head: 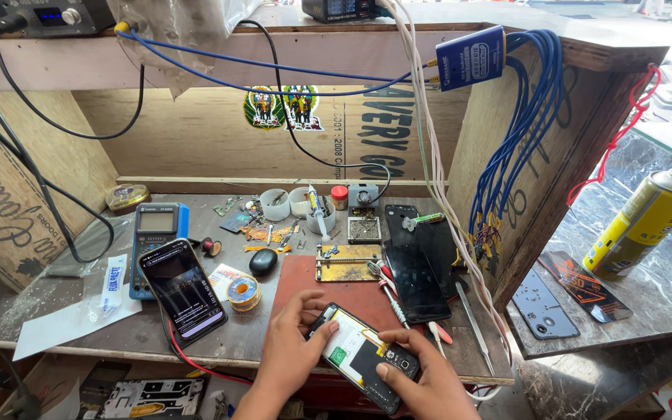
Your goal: The person repeatedly opens and closes a smartphone, pressing the edges to seat the back cover. They connect a charging cable, check the screen, and continue adjusting the casing. The phone is handled one at a time on a cluttered workbench.
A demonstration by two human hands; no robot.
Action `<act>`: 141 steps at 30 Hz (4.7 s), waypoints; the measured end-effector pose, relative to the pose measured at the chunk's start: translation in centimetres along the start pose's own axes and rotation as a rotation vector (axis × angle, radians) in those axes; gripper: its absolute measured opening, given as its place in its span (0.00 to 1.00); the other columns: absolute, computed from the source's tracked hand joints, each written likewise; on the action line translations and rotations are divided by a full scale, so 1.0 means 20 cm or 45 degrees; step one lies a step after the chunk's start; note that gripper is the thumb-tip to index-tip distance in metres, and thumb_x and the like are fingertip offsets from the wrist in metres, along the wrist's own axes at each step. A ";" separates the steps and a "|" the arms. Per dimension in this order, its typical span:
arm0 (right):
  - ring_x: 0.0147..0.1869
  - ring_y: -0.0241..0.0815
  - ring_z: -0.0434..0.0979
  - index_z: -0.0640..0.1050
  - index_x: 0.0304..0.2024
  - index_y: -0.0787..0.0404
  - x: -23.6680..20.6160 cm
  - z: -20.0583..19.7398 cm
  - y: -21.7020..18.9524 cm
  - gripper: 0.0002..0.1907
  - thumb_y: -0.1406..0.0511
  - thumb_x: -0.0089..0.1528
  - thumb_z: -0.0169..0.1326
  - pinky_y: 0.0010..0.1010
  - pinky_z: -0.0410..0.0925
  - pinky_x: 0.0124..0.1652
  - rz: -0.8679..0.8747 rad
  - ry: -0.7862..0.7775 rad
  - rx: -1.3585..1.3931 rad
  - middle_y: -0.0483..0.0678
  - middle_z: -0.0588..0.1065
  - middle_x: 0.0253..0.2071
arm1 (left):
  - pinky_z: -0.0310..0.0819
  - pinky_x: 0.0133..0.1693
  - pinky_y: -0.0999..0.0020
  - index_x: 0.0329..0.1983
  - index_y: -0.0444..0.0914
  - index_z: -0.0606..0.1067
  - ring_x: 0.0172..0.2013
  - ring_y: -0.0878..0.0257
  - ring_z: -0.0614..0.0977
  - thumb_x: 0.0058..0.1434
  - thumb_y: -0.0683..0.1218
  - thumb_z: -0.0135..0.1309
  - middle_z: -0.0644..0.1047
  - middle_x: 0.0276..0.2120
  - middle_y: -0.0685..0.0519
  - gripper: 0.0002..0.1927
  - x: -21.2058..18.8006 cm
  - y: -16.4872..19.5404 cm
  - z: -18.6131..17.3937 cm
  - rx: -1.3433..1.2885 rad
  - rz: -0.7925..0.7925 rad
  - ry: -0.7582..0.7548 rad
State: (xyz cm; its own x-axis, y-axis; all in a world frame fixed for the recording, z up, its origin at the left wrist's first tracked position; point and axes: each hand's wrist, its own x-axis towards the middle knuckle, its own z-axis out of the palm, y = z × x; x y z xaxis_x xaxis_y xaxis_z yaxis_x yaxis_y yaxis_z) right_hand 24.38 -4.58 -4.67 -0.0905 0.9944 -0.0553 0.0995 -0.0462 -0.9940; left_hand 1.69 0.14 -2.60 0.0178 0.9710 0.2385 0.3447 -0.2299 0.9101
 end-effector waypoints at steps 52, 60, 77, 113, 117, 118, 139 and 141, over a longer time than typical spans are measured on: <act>0.43 0.63 0.81 0.60 0.55 0.58 0.08 -0.05 0.04 0.32 0.61 0.53 0.58 0.58 0.71 0.42 0.050 -0.334 -1.616 0.60 0.79 0.34 | 0.78 0.36 0.58 0.34 0.39 0.75 0.34 0.51 0.85 0.69 0.48 0.46 0.81 0.28 0.46 0.11 0.29 0.01 0.43 1.142 0.382 -0.068; 0.44 0.62 0.83 0.59 0.60 0.59 0.06 -0.03 -0.01 0.34 0.60 0.54 0.57 0.56 0.72 0.43 0.126 -0.355 -1.579 0.62 0.78 0.36 | 0.79 0.33 0.56 0.33 0.38 0.77 0.31 0.49 0.85 0.64 0.47 0.49 0.81 0.28 0.45 0.09 0.30 0.00 0.44 1.109 0.456 -0.043; 0.58 0.56 0.76 0.61 0.69 0.40 -0.08 -0.01 -0.44 0.50 0.47 0.45 0.65 0.45 0.70 0.56 0.119 -0.276 -1.450 0.49 0.70 0.58 | 0.76 0.36 0.52 0.31 0.38 0.79 0.32 0.46 0.83 0.67 0.52 0.49 0.80 0.27 0.43 0.16 0.35 0.07 0.39 1.029 0.588 -0.113; 0.74 0.52 0.67 0.76 0.60 0.61 0.01 -0.04 0.27 0.23 0.64 0.63 0.48 0.51 0.58 0.69 -1.539 -0.135 -1.349 0.54 0.70 0.67 | 0.77 0.31 0.53 0.30 0.39 0.77 0.28 0.48 0.84 0.71 0.53 0.45 0.80 0.25 0.44 0.18 0.29 0.09 0.40 1.061 0.503 -0.076; 0.75 0.55 0.63 0.73 0.63 0.65 0.02 -0.07 0.26 0.26 0.63 0.63 0.45 0.49 0.57 0.68 -1.468 -0.251 -1.503 0.57 0.68 0.68 | 0.77 0.30 0.55 0.29 0.39 0.77 0.27 0.48 0.84 0.70 0.51 0.46 0.80 0.23 0.45 0.17 0.29 0.07 0.40 1.045 0.576 -0.069; 0.76 0.55 0.63 0.73 0.63 0.65 0.02 -0.08 0.26 0.26 0.63 0.64 0.44 0.48 0.57 0.69 -1.452 -0.280 -1.521 0.58 0.68 0.68 | 0.77 0.29 0.55 0.29 0.39 0.77 0.26 0.49 0.84 0.70 0.51 0.47 0.80 0.23 0.45 0.17 0.29 0.07 0.40 1.037 0.594 -0.068; 0.70 0.53 0.70 0.71 0.65 0.69 0.14 -0.16 0.19 0.26 0.65 0.65 0.46 0.35 0.63 0.63 -1.412 -0.638 -1.660 0.63 0.69 0.68 | 0.77 0.29 0.57 0.28 0.40 0.76 0.25 0.51 0.83 0.67 0.46 0.50 0.80 0.24 0.46 0.12 0.33 0.01 0.45 0.973 0.744 0.015; 0.72 0.52 0.68 0.71 0.65 0.67 0.12 -0.15 0.19 0.26 0.65 0.64 0.45 0.34 0.61 0.64 -1.478 -0.564 -1.671 0.62 0.69 0.68 | 0.77 0.28 0.56 0.27 0.41 0.76 0.25 0.51 0.83 0.66 0.46 0.50 0.80 0.23 0.45 0.12 0.33 0.01 0.45 1.015 0.728 -0.030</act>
State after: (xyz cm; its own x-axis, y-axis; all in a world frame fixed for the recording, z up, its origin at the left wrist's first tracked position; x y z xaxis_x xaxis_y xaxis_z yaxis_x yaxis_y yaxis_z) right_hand 27.48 -2.05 -8.29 -0.8845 0.3554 0.3023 0.4148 0.8956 0.1607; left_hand 10.25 7.11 -3.95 0.3951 0.7300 0.5577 0.8108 -0.5625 0.1619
